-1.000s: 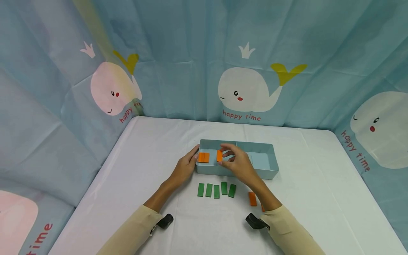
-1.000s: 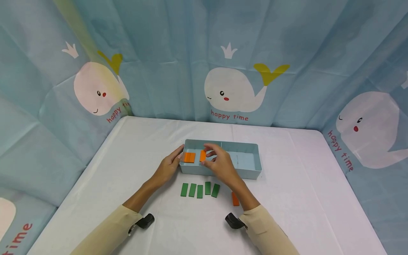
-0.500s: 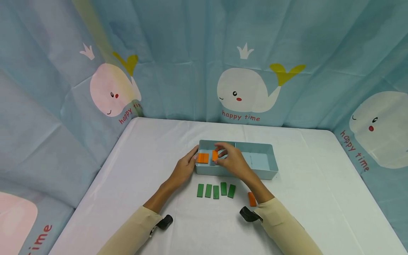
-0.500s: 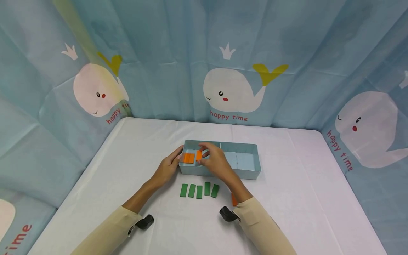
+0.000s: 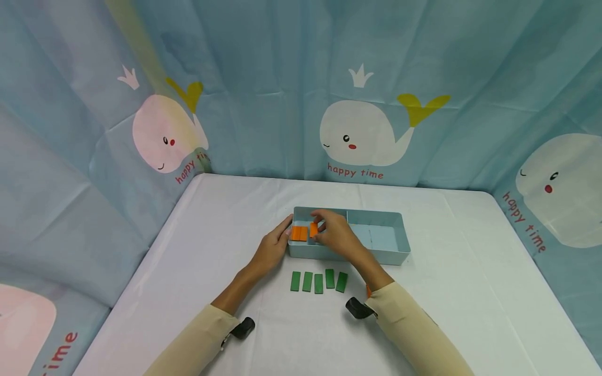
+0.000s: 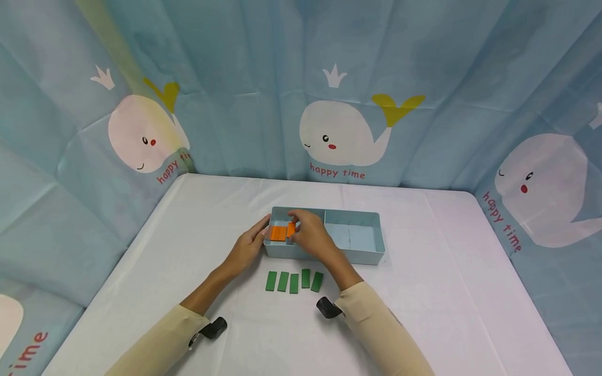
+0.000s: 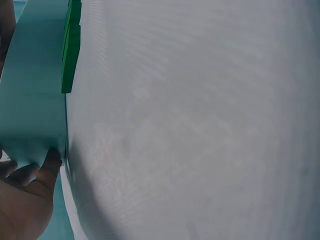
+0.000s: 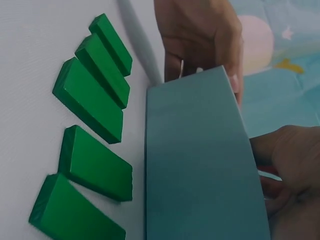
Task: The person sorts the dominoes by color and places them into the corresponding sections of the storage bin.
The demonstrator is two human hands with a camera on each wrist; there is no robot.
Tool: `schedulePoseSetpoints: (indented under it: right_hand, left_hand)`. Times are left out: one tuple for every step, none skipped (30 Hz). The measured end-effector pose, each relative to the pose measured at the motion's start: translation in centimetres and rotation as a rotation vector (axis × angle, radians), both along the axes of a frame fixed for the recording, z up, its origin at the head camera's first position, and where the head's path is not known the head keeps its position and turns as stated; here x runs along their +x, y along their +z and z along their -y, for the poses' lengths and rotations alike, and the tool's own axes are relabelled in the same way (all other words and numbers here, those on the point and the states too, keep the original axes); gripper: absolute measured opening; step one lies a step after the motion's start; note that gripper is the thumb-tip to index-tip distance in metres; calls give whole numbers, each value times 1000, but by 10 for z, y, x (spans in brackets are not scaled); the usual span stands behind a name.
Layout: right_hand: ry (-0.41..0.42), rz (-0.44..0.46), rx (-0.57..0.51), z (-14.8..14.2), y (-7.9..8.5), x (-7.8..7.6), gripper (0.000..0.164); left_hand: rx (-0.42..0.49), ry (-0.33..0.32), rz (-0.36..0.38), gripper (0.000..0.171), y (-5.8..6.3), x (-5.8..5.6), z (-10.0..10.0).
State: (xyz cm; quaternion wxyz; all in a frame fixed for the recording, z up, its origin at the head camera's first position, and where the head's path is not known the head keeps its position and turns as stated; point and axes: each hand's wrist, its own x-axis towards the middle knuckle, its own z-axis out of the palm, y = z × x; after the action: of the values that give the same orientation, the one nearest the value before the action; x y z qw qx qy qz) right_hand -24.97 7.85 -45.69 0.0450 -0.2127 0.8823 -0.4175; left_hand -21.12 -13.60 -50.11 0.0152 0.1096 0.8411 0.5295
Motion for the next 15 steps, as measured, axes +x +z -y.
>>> schedulePoseSetpoints:
  right_hand:
    - [-2, -2, 11, 2, -1, -1, 59]
    - [-3, -4, 22, 3, -2, -2, 58]
    - [-5, -2, 31, 5, -2, -3, 58]
    - [-6, -2, 41, 6, -3, -4, 57]
    - [-7, -1, 53, 7, -4, -4, 57]
    - [-9, -5, 64, 9, -5, -5, 57]
    - [-12, -4, 74, 10, -5, -6, 56]
    - [-13, -3, 82, 10, -6, -6, 56]
    - [-15, -4, 88, 11, -6, -7, 56]
    - [-17, -3, 91, 12, -6, -7, 55]
    - [-20, -2, 92, 12, -6, -8, 55]
    - [-23, -2, 93, 12, -7, -8, 55]
    - [-25, 2, 93, 12, -7, -8, 55]
    - [-26, 7, 89, 12, -7, -9, 55]
    - [-29, 12, 87, 13, -7, -9, 55]
  left_hand:
    - [3, 0, 1, 53, 0, 0, 0]
    - [6, -2, 0, 53, 1, 0, 0]
    - [9, -4, 1, 53, 1, 0, 0]
    - [11, -6, 2, 53, 1, 0, -1]
    - [13, -7, 2, 53, 1, 0, -1]
    - [13, -9, 2, 53, 1, 0, -1]
    - [14, -11, 2, 53, 1, 0, -1]
    - [13, -12, 2, 53, 1, 0, -1]
    - [12, -12, 3, 53, 1, 0, -1]
    - [12, -11, 3, 53, 1, 0, 0]
    - [13, -9, 3, 53, 1, 1, 0]
    - [13, -9, 4, 53, 2, 1, 0]
    - [13, -8, 4, 53, 2, 1, 0]
    - [13, -8, 3, 53, 2, 1, 0]
    - [16, -10, 3, 53, 2, 1, 0]
